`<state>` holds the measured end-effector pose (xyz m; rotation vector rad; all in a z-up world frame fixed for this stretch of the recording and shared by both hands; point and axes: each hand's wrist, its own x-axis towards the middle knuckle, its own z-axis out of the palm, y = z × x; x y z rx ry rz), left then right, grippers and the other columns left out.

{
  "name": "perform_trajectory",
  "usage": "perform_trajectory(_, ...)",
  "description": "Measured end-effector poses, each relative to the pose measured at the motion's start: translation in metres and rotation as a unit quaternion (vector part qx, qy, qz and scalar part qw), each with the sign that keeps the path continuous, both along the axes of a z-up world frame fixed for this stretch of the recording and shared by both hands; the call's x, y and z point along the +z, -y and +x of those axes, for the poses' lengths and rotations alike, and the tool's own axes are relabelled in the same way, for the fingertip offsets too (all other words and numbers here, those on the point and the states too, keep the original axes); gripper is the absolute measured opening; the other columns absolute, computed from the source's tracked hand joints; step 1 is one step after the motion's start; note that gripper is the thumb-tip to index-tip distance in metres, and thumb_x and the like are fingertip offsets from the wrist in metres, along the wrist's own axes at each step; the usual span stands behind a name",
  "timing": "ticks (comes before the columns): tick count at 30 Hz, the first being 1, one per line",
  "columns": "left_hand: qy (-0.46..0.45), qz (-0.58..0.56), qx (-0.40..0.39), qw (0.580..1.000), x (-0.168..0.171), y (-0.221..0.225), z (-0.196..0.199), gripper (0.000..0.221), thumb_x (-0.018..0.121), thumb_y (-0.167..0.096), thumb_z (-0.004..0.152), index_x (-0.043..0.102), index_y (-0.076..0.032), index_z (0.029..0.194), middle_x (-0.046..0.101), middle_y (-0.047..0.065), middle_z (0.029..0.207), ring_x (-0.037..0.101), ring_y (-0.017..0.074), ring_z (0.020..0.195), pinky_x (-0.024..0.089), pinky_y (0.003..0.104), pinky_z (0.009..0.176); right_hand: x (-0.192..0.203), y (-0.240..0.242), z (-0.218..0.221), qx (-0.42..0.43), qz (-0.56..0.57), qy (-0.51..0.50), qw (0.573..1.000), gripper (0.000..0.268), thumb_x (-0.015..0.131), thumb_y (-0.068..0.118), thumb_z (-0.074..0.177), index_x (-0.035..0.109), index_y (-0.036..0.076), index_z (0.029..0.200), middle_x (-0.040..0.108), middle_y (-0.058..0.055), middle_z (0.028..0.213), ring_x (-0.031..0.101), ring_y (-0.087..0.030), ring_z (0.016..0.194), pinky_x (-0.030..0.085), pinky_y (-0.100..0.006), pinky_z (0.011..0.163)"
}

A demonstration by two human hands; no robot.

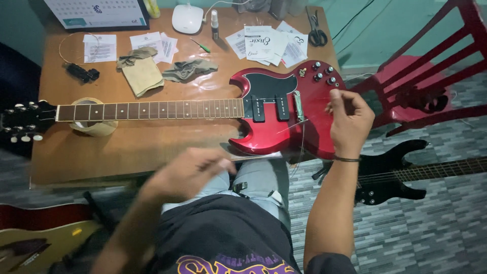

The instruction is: Inspecting and adjusting the components of an electric guitar, specifically the strings and tuning pegs on the headstock.

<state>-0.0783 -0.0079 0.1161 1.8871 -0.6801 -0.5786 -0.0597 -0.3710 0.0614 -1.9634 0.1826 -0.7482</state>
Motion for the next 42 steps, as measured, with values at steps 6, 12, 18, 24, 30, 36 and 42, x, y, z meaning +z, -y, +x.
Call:
perform_trajectory(6,0.034,-0.051,-0.197,0.978,-0.030,0.085,-0.024,0.030,0.051,-0.029,0.107,0.071,-0.008,0.103,0.071,0.015,0.092,0.071,0.0345,0.088,0.056,0.044,0.077,0.029,0.009,-0.038,0.138,0.376,-0.057,0.914,0.035,0.058,0.000,0.088,0.063,-0.005,0.123,0.071,-0.023,0.123,0.075,-0.033,0.109,0.062,-0.046,0.100)
perform_trajectory(12,0.072,0.022,-0.394,0.916,-0.060,0.163,-0.046,0.038,0.042,-0.040,0.103,0.070,-0.018,0.116,0.074,0.007,0.117,0.068,0.0315,0.106,0.050,0.043,0.083,0.034,0.067,-0.094,0.083,0.491,-0.098,0.862,0.031,0.063,0.008,0.099,0.066,0.007,0.129,0.073,-0.013,0.127,0.073,-0.012,0.069,0.063,-0.024,0.064)
perform_trajectory(18,0.080,-0.036,-0.278,0.957,-0.026,0.190,-0.004,0.040,0.052,-0.041,0.099,0.067,-0.015,0.124,0.074,0.007,0.123,0.071,0.0242,0.110,0.053,0.041,0.094,0.062,0.099,-0.182,0.018,0.251,-0.261,0.932,0.025,0.053,0.005,0.103,0.057,0.000,0.127,0.070,-0.019,0.106,0.028,-0.007,0.043,0.020,-0.019,0.038)
perform_trajectory(24,0.388,0.076,-0.236,0.888,-0.084,0.230,0.058,0.101,0.081,-0.034,0.072,0.034,-0.021,0.160,0.038,0.010,0.164,0.021,0.0359,0.155,0.021,0.063,0.119,0.017,0.146,-0.265,-0.084,0.089,-0.423,0.898,0.023,0.065,0.019,0.102,0.078,0.002,0.111,0.069,-0.012,0.078,0.065,-0.023,0.078,0.053,-0.044,0.096)
perform_trajectory(30,0.489,0.168,-0.302,0.801,-0.147,0.273,0.031,0.089,0.074,-0.059,0.078,0.040,-0.031,0.155,0.041,0.007,0.161,0.022,0.0382,0.154,0.001,0.085,0.109,-0.034,0.170,-0.342,-0.104,0.228,-0.477,0.842,0.034,0.060,0.024,0.106,0.076,-0.004,0.098,0.032,-0.002,0.059,0.024,-0.016,0.051,0.020,-0.035,0.049)
perform_trajectory(36,0.513,0.021,-0.233,0.826,-0.168,0.277,0.019,0.041,0.073,-0.044,0.092,0.065,-0.030,0.130,0.057,0.009,0.139,0.049,0.0350,0.139,0.015,0.083,0.109,-0.164,0.162,-0.442,-0.056,0.369,-0.504,0.779,0.032,0.055,0.022,0.107,0.076,0.000,0.097,0.047,-0.003,0.060,0.036,-0.017,0.048,0.032,-0.030,0.044)
perform_trajectory(42,0.549,0.038,-0.244,0.799,-0.170,0.273,0.008,0.023,0.066,-0.036,0.098,0.071,-0.019,0.112,0.054,0.019,0.148,0.041,0.0368,0.146,0.014,0.083,0.112,-0.223,0.062,-0.406,-0.161,0.214,-0.587,0.764,0.030,0.060,0.035,0.100,0.079,0.017,0.114,0.071,-0.005,0.129,0.066,-0.028,0.113,0.053,-0.043,0.095)
